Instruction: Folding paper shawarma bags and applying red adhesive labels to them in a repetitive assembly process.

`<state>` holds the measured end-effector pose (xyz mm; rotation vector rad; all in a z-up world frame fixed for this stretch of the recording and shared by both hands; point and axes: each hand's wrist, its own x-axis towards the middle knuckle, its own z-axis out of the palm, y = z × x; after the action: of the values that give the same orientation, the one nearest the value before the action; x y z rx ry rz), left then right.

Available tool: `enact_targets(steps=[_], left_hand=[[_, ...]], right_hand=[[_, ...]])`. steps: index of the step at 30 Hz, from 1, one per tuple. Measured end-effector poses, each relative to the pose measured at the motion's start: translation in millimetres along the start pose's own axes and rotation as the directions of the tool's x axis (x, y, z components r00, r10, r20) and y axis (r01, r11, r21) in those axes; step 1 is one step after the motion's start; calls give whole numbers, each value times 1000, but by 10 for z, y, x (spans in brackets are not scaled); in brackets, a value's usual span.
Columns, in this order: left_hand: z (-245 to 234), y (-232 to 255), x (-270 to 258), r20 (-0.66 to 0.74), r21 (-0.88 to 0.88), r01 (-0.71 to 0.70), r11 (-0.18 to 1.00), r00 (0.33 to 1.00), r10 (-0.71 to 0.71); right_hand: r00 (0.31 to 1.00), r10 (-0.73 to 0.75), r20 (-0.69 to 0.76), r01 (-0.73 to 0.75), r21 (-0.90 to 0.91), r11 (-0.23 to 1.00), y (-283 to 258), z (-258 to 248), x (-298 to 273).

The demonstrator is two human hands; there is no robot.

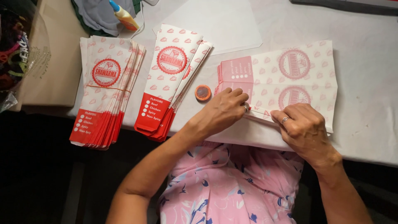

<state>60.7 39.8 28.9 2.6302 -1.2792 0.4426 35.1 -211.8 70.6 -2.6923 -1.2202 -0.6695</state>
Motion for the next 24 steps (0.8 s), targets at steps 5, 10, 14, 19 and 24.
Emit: enact_targets(steps=[5, 10, 14, 19, 24], left_hand=[[-113, -9, 108, 97, 67, -156, 985, 984, 149], [-220, 18, 163, -51, 168, -196, 966, 977, 207], [-354, 207, 151, -433, 53, -67, 996, 898, 84], [-241, 580, -13, -508, -90, 21, 996, 859, -64], [-84, 654, -87, -498, -189, 139, 972, 839, -217]], right_hand=[[1000, 8, -4, -9, -5, 1000, -2, 4, -22], [999, -10, -39, 11, 12, 1000, 20, -5, 10], [998, -28, -56, 29, 22, 999, 6, -16, 37], [994, -51, -100, 55, 29, 998, -28, -31, 78], [993, -85, -83, 86, 11, 996, -11, -43, 141]])
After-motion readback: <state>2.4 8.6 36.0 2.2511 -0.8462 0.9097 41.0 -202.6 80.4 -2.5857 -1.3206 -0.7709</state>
